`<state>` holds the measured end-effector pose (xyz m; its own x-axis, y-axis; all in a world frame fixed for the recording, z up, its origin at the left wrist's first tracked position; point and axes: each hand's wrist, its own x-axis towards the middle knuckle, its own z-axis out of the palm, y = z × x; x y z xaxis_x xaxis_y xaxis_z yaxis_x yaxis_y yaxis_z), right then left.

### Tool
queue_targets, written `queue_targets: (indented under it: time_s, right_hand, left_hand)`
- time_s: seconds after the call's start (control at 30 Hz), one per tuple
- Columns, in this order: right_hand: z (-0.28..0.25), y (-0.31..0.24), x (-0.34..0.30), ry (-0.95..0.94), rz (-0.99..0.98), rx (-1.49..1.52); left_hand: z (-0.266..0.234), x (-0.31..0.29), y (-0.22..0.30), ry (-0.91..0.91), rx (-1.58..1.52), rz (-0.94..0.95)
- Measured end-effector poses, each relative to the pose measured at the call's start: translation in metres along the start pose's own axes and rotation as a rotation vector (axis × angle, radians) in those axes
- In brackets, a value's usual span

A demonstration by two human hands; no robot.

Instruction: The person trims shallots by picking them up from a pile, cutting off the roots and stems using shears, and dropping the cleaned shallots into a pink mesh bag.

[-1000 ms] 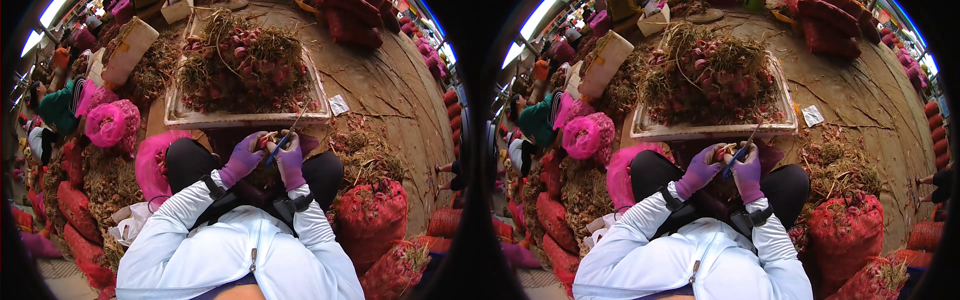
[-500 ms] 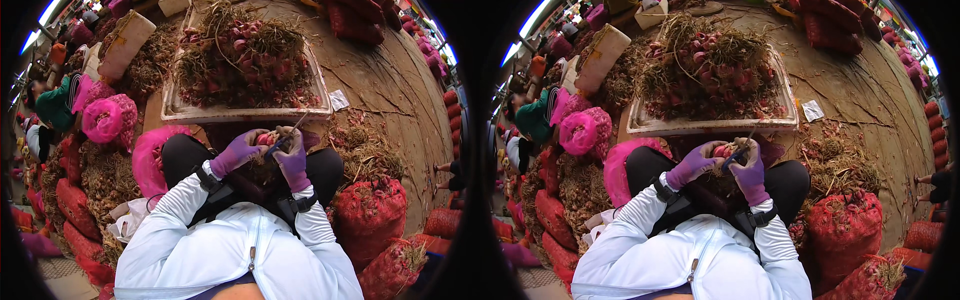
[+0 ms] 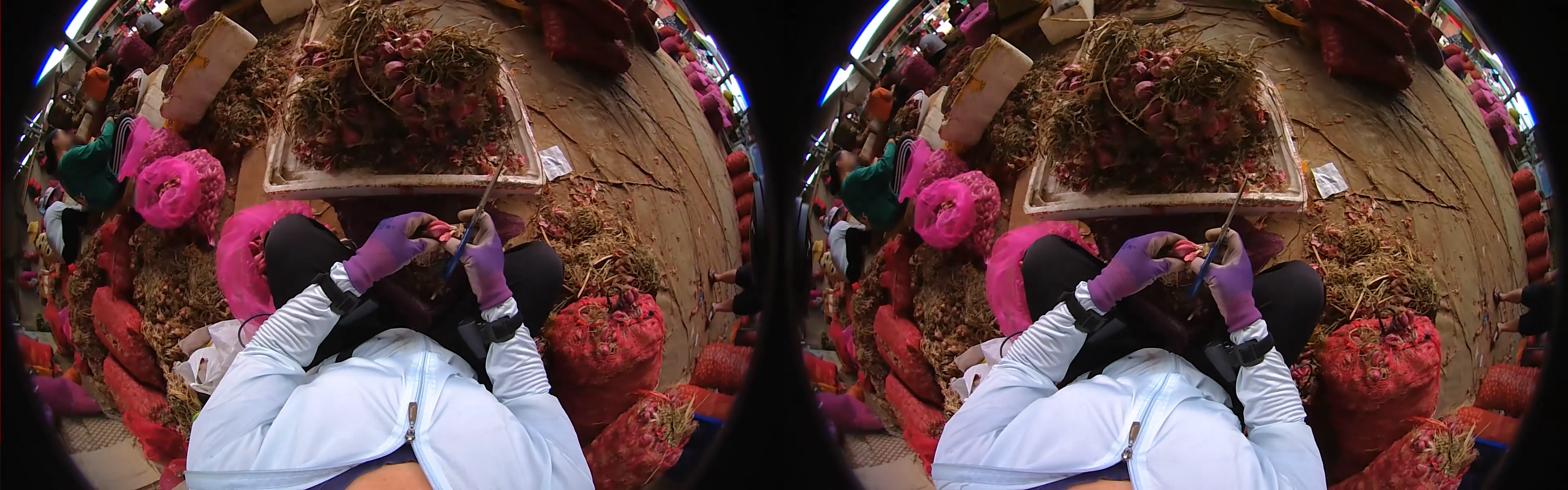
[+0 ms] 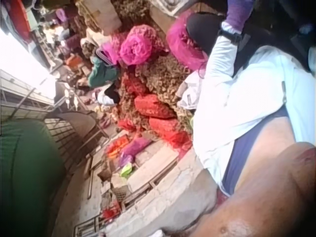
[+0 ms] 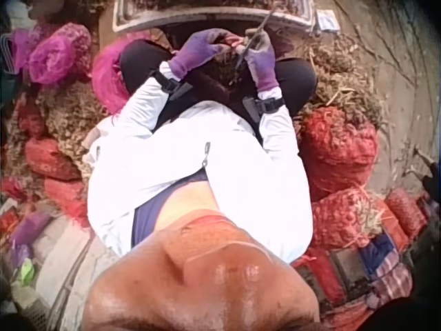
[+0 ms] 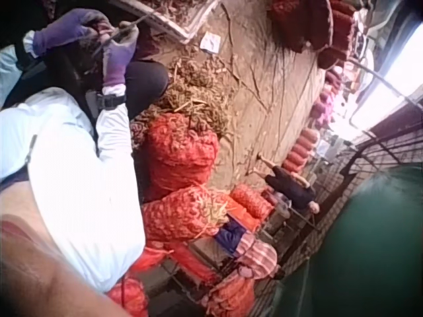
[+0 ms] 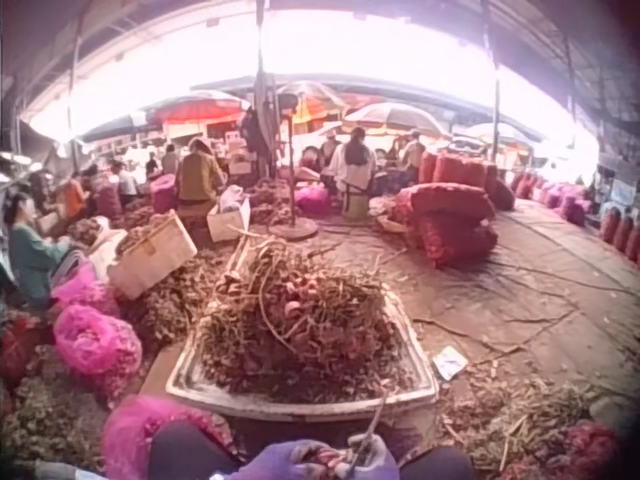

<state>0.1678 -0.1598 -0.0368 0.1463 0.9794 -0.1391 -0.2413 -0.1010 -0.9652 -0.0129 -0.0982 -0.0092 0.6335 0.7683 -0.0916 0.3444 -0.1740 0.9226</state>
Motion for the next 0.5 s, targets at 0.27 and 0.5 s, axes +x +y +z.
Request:
queue_targets:
  time_s: [0.27,0.5]
  right_hand:
    - [0.015,-0.006,-0.007,0.076,0.005,0.099]
    - [0.008,0.007,-0.009,0.145,0.030,0.269]
  left_hand:
    - [0.002,0.000,0.001,-0.004,0.106,0.092]
    - [0.009,0.000,-0.003,-0.119,-0.288,-0.095]
